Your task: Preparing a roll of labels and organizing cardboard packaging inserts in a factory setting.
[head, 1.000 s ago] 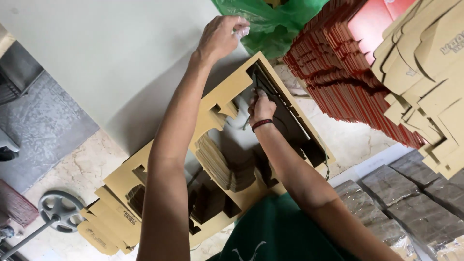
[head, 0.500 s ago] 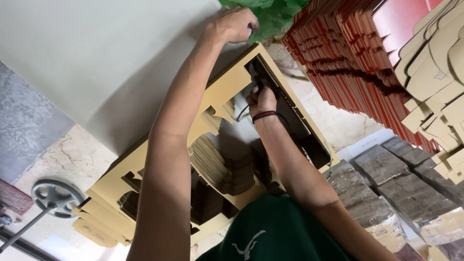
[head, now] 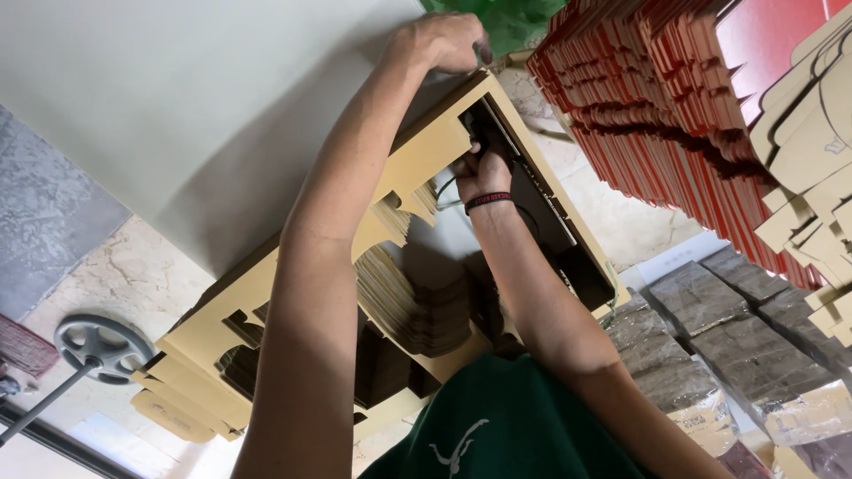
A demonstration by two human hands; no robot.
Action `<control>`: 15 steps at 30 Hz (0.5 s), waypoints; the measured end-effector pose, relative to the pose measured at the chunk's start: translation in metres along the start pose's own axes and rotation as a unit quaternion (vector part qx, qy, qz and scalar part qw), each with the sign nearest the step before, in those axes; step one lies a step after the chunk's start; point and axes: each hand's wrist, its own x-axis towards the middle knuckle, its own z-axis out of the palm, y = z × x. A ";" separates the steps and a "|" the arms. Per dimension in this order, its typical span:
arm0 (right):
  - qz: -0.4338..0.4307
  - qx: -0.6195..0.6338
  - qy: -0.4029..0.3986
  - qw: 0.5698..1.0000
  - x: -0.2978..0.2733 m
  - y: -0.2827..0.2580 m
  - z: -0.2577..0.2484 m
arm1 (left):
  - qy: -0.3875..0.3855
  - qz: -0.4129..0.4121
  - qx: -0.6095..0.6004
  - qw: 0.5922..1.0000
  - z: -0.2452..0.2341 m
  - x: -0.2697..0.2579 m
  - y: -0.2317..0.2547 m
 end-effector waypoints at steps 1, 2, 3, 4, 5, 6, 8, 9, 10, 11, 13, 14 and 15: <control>0.003 0.006 -0.019 1.000 0.006 0.004 -0.001 | -0.014 -0.001 0.018 1.000 0.003 0.006 -0.001; 0.004 0.012 -0.040 0.999 0.014 0.007 0.002 | -0.026 -0.001 0.037 0.999 0.002 0.014 -0.002; 0.003 0.011 -0.042 0.999 0.029 0.013 -0.004 | -0.024 -0.001 0.037 0.999 0.003 0.020 -0.003; -0.017 -0.012 -0.040 0.999 0.045 0.018 -0.009 | -0.035 -0.012 0.035 0.999 0.004 0.027 -0.004; -0.037 -0.036 -0.038 0.998 0.061 0.023 -0.014 | -0.047 -0.023 0.034 0.998 0.004 0.033 -0.005; -0.041 -0.037 -0.041 0.998 0.062 0.019 -0.013 | -0.042 -0.022 0.035 0.998 0.002 0.034 -0.002; 0.037 -0.049 -0.020 0.998 0.062 0.013 -0.013 | -0.080 -0.035 0.023 0.996 0.000 0.034 0.004; 0.034 -0.050 -0.022 0.998 0.089 0.018 -0.016 | -0.076 -0.034 0.023 0.996 -0.003 0.039 0.002; 0.009 -0.056 -0.045 0.997 0.113 0.025 -0.027 | -0.065 -0.024 -0.021 0.997 0.000 0.043 0.000; -0.016 -0.062 -0.068 0.996 0.137 0.033 -0.040 | -0.054 -0.013 -0.064 0.996 0.004 0.048 -0.001; 0.002 -0.056 -0.047 0.997 0.115 0.025 -0.030 | -0.030 -0.013 -0.101 0.994 0.002 0.041 -0.001; 0.022 -0.049 -0.031 0.998 0.104 0.021 -0.021 | -0.001 -0.017 -0.135 0.991 -0.001 0.037 -0.002; 0.023 -0.051 -0.032 0.998 0.097 0.021 -0.024 | 0.000 -0.018 -0.136 0.990 -0.005 0.035 -0.008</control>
